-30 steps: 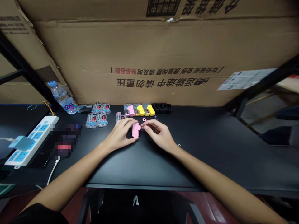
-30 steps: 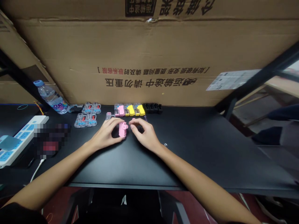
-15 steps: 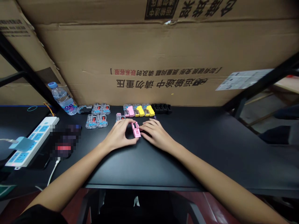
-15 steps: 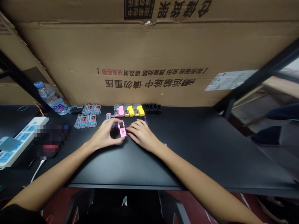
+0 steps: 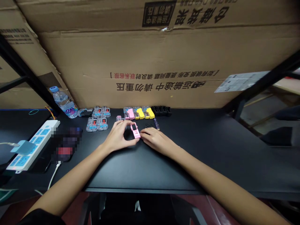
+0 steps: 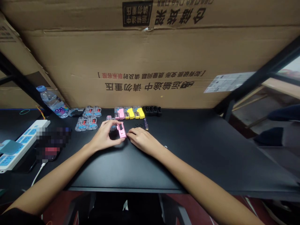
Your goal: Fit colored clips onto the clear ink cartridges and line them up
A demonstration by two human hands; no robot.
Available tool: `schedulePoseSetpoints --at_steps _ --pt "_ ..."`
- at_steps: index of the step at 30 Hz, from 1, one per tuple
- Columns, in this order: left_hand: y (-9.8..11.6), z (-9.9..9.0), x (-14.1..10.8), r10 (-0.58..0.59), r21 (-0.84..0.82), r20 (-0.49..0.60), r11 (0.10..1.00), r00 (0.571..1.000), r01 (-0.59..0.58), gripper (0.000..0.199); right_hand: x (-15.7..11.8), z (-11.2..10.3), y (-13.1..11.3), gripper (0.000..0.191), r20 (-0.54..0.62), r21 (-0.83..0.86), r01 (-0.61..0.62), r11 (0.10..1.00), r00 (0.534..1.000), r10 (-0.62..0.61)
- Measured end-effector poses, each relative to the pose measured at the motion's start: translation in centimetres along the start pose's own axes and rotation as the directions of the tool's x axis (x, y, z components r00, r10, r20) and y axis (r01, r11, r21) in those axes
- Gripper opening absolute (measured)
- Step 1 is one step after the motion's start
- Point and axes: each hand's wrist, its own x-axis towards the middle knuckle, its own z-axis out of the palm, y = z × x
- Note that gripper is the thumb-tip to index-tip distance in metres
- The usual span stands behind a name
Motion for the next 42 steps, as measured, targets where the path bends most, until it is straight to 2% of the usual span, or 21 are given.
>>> schedulePoseSetpoints --at_steps 3,7,11,13,15,17,20,23,25,30,33,42 --pt "0.0 -0.1 0.0 -0.007 0.002 0.006 1.000 1.000 0.007 0.058 -0.2 0.0 0.2 0.029 -0.013 0.036 -0.034 0.999 0.999 0.034" --pt "-0.1 -0.3 0.1 0.004 -0.019 0.051 1.000 0.999 -0.003 0.061 -0.4 -0.2 0.7 0.032 -0.043 0.201 -0.095 0.975 0.993 0.106" --pt "0.3 -0.5 0.2 -0.013 -0.199 0.101 0.979 0.995 0.033 0.061 -0.1 -0.8 0.8 0.025 -0.085 0.366 -0.120 0.923 0.983 0.161" --pt "0.7 -0.6 0.3 -0.016 -0.360 0.106 0.932 0.994 0.053 0.059 0.2 -1.2 0.5 0.022 -0.155 0.439 -0.113 0.892 0.968 0.199" --pt "0.8 -0.6 0.4 -0.003 -0.488 0.116 0.871 0.993 0.060 0.058 0.6 -1.8 0.0 0.018 -0.254 0.509 -0.116 0.853 0.926 0.278" --pt "0.8 -0.5 0.4 -0.007 -0.556 0.140 0.827 0.990 0.084 0.058 0.8 -2.3 -0.6 0.016 -0.299 0.592 -0.121 0.797 0.885 0.357" --pt "0.6 -0.3 0.4 -0.039 -0.622 0.204 0.766 0.978 0.161 0.059 0.9 -2.7 -1.5 0.018 -0.241 0.714 -0.132 0.688 0.876 0.418" --pt "0.5 -0.1 0.4 -0.051 -0.689 0.275 0.686 0.960 0.234 0.062 0.8 -2.5 -2.0 0.030 -0.179 0.778 -0.154 0.609 0.875 0.450" --pt "0.6 -0.2 0.4 -0.053 -0.723 0.293 0.641 0.955 0.258 0.062 0.7 -2.2 -2.1 0.036 -0.178 0.779 -0.153 0.609 0.876 0.448" --pt "0.7 -0.4 0.4 -0.071 -0.763 0.308 0.578 0.949 0.290 0.061 0.8 -2.2 -2.3 0.022 -0.256 0.718 -0.081 0.691 0.893 0.371" --pt "0.7 -0.4 0.4 -0.057 -0.776 0.315 0.559 0.948 0.291 0.060 0.8 -2.4 -2.4 0.020 -0.277 0.693 -0.065 0.718 0.896 0.348" --pt "-0.3 -0.3 0.1 -0.080 -0.783 0.378 0.504 0.922 0.365 0.051 0.7 -2.0 -2.4 0.017 -0.284 0.707 -0.037 0.707 0.900 0.331"
